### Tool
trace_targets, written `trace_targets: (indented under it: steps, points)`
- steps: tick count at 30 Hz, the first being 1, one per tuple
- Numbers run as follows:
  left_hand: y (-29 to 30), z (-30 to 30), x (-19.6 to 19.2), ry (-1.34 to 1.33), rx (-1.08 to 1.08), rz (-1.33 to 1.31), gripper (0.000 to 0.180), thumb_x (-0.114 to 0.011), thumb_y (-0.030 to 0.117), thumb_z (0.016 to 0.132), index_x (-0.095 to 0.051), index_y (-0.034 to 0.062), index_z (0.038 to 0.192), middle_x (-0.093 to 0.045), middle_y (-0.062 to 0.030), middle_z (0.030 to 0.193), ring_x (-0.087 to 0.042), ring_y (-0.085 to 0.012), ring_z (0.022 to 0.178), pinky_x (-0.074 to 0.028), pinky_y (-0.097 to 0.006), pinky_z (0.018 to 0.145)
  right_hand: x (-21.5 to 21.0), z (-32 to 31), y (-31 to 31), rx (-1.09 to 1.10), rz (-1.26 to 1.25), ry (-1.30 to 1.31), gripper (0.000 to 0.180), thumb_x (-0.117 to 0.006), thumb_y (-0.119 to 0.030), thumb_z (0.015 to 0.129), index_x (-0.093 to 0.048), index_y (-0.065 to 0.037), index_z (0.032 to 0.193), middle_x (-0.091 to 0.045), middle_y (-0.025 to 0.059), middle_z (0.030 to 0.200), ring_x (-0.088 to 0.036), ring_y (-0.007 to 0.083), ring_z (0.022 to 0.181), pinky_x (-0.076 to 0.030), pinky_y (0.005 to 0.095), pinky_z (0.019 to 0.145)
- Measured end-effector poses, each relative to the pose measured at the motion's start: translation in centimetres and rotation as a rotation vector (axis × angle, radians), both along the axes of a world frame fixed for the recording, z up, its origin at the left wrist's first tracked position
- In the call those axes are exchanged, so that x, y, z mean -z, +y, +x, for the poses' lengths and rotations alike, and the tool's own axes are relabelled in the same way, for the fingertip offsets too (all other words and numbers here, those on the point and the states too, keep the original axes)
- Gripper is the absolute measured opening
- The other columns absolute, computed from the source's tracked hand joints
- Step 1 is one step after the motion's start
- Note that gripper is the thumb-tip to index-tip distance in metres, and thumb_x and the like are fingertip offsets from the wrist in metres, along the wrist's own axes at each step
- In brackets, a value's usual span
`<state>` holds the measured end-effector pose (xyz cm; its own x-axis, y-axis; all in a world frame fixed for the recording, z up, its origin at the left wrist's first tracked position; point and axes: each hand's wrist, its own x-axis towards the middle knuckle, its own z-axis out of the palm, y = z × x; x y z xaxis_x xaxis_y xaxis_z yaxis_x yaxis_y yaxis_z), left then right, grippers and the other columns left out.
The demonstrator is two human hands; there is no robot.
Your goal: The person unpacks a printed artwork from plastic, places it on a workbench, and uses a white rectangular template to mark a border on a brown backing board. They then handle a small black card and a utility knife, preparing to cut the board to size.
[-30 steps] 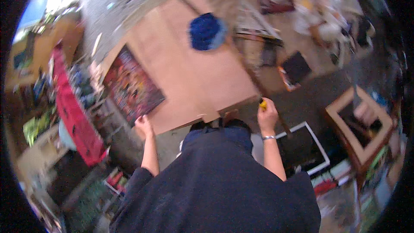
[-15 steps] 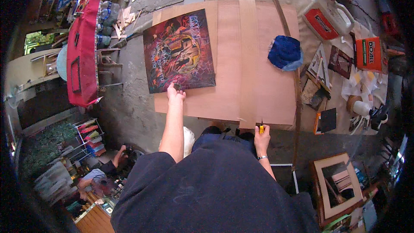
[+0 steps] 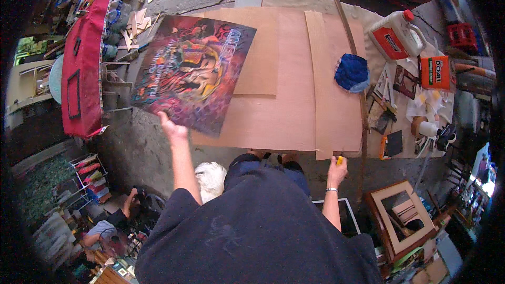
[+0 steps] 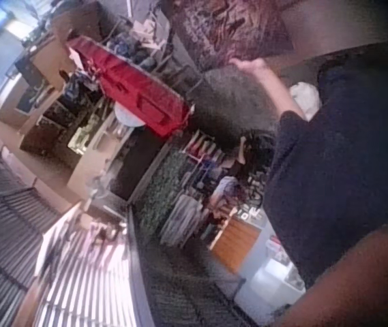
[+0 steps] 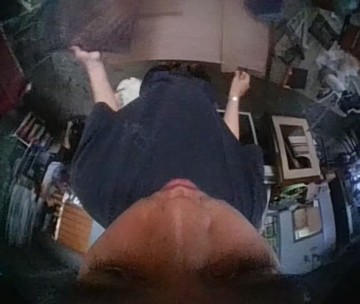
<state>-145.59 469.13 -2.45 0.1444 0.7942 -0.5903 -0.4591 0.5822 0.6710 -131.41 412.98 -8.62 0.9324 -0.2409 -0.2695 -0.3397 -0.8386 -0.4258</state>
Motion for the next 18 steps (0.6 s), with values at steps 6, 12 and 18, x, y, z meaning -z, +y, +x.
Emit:
trace_targets:
  steps: [6, 12, 18]
  points:
    - [6.1, -13.7, -3.9, 0.078, 0.097, 0.141, 0.055, -0.046, 0.049, 0.1, -0.05, 0.009, 0.138, -0.054, -0.0084, 0.138, -0.05, -0.0313, 0.127, -0.038, -0.05, 0.108, -2.7, 4.8, 11.6, -0.126, 0.485, -0.082, 0.032, -0.066, -0.028, 0.094, -0.064, 0.003, 0.1, -0.07, 0.0187, 0.093, -0.067, 0.0275, 0.085, -0.051, 0.0383, 0.075]
    - [4.7, -21.1, -4.1, 0.098, 0.007, 0.289, 0.06, -0.053, 0.047, 0.098, -0.045, 0.0065, 0.141, -0.05, -0.0083, 0.142, -0.048, -0.0298, 0.129, -0.036, -0.048, 0.11, 1.2, 12.5, 32.7, -0.382, 0.128, -0.057, 0.057, -0.081, -0.044, 0.075, -0.061, 0.001, 0.104, -0.06, 0.0205, 0.111, -0.063, 0.031, 0.102, -0.054, 0.0409, 0.083]
    - [1.0, -28.0, -4.1, 0.064, -0.076, 0.184, 0.065, -0.059, 0.05, 0.093, -0.046, 0.0062, 0.14, -0.051, -0.0089, 0.14, -0.048, -0.0312, 0.127, -0.037, -0.048, 0.108, -0.1, 14.5, 39.9, -0.252, 0.048, 0.118, 0.071, -0.087, -0.042, 0.067, -0.058, 0.005, 0.111, -0.051, 0.0231, 0.128, -0.056, 0.0384, 0.115, -0.053, 0.0437, 0.091]
